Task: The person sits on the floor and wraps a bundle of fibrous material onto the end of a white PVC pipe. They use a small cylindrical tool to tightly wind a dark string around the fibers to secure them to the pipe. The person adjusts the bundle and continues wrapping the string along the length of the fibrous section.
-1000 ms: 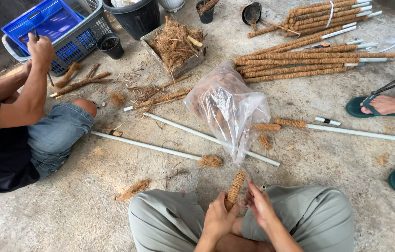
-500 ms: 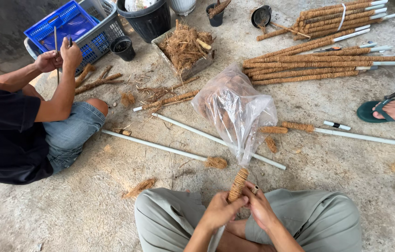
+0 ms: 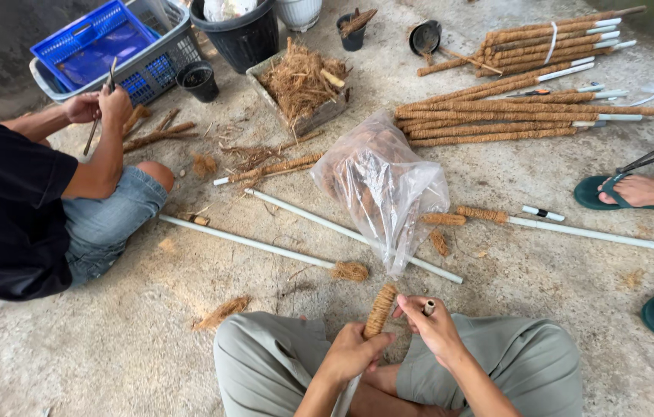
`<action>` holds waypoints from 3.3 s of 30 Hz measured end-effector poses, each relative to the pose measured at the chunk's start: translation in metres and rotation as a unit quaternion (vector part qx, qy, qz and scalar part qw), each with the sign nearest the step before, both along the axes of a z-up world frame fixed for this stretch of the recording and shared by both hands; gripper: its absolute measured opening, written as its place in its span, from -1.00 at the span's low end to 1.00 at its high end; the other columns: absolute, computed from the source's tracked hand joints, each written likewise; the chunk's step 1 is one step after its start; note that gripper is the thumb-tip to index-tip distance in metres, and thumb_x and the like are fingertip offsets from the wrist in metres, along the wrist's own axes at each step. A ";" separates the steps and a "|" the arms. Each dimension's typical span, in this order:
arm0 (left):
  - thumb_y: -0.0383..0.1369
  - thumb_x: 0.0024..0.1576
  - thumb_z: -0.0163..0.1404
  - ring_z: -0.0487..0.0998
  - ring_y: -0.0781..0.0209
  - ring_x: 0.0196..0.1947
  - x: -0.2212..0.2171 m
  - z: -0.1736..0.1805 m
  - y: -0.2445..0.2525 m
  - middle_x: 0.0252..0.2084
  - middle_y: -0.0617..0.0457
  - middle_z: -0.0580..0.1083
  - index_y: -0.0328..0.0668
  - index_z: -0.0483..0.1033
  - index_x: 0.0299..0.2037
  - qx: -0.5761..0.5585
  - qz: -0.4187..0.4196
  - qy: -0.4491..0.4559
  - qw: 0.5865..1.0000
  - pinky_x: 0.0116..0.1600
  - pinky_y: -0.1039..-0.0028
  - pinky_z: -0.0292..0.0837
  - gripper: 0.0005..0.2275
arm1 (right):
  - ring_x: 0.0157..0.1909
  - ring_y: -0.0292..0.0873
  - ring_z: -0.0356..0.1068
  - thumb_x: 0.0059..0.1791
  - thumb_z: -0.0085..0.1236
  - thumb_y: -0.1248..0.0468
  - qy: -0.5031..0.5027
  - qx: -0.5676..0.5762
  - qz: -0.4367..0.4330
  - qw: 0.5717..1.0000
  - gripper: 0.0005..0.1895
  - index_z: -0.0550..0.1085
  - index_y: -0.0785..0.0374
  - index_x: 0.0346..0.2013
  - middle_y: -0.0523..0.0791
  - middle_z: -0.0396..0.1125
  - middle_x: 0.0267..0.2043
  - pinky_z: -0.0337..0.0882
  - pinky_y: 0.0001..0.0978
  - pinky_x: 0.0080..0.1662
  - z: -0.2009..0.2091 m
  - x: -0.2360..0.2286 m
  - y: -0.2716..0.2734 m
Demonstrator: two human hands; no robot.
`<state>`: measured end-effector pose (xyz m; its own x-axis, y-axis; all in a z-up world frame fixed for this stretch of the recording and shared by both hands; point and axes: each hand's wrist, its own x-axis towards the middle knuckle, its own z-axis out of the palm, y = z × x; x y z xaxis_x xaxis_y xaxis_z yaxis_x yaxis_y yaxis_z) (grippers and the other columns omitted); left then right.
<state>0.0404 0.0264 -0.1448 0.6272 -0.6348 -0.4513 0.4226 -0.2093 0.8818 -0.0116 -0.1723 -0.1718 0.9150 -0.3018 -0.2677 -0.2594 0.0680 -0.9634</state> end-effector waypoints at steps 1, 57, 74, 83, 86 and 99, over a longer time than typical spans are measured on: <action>-0.32 0.17 0.16 0.31 0.42 -0.72 0.001 -0.005 0.002 -0.67 0.16 0.35 -0.25 0.46 -0.47 -0.012 0.021 0.013 1.000 -0.59 0.52 0.18 -0.77 | -0.58 -0.38 -0.06 0.00 0.16 -0.05 0.014 0.015 0.003 1.000 -0.54 0.56 0.27 -0.57 -0.30 -0.01 -0.67 0.02 -0.43 -0.48 0.000 0.000 -0.002; -0.10 0.03 0.13 0.64 -0.24 -0.36 -0.089 0.065 -0.010 -0.46 -0.30 0.57 -0.27 0.65 -0.31 0.277 -0.049 -0.221 0.934 -0.16 0.12 0.53 -0.67 | -0.67 -0.26 0.09 0.06 0.14 -0.23 0.098 -0.300 0.248 0.916 -0.27 0.27 0.26 -0.73 -0.17 0.10 -0.75 0.12 -0.25 -0.53 -0.039 0.063 -0.062; -0.01 0.12 0.12 0.64 -0.13 -0.43 -0.105 0.050 -0.027 -0.50 -0.21 0.53 -0.35 0.60 -0.33 0.205 -0.077 -0.247 0.944 -0.24 0.19 0.54 -0.58 | -0.63 -0.34 0.07 0.08 0.19 -0.04 0.139 -0.205 0.126 0.961 -0.60 0.44 0.11 -0.51 -0.26 0.19 -0.65 0.06 -0.37 -0.56 -0.066 0.065 -0.081; 0.03 0.04 0.10 0.66 0.00 -0.33 -0.102 0.069 -0.041 -0.42 -0.14 0.58 -0.36 0.61 -0.18 0.183 -0.232 -0.076 0.952 -0.13 0.22 0.51 -0.51 | -0.54 -0.23 0.19 -0.02 0.26 -0.12 0.124 -0.296 0.168 0.932 -0.46 0.42 0.23 -0.65 -0.13 0.26 -0.63 0.19 -0.21 -0.40 -0.086 0.057 -0.100; -0.08 0.01 0.08 0.65 0.06 -0.35 -0.104 0.073 -0.038 -0.42 -0.12 0.58 -0.29 0.53 0.05 0.145 -0.244 -0.066 0.957 -0.14 0.29 0.50 -0.50 | -0.53 -0.21 0.19 -0.02 0.26 -0.11 0.136 -0.294 0.176 0.930 -0.44 0.40 0.26 -0.66 -0.12 0.24 -0.63 0.20 -0.20 -0.39 -0.092 0.056 -0.100; -0.29 0.02 0.03 0.54 0.19 -0.51 -0.096 0.090 -0.025 -0.53 -0.03 0.50 -0.27 0.55 -0.12 0.069 -0.195 -0.101 0.973 -0.27 0.31 0.46 -0.72 | -0.52 -0.29 0.08 0.08 0.25 0.02 0.111 -0.051 0.102 0.987 -0.59 0.39 0.29 -0.36 -0.25 0.12 -0.55 0.14 -0.38 -0.45 -0.062 0.046 -0.092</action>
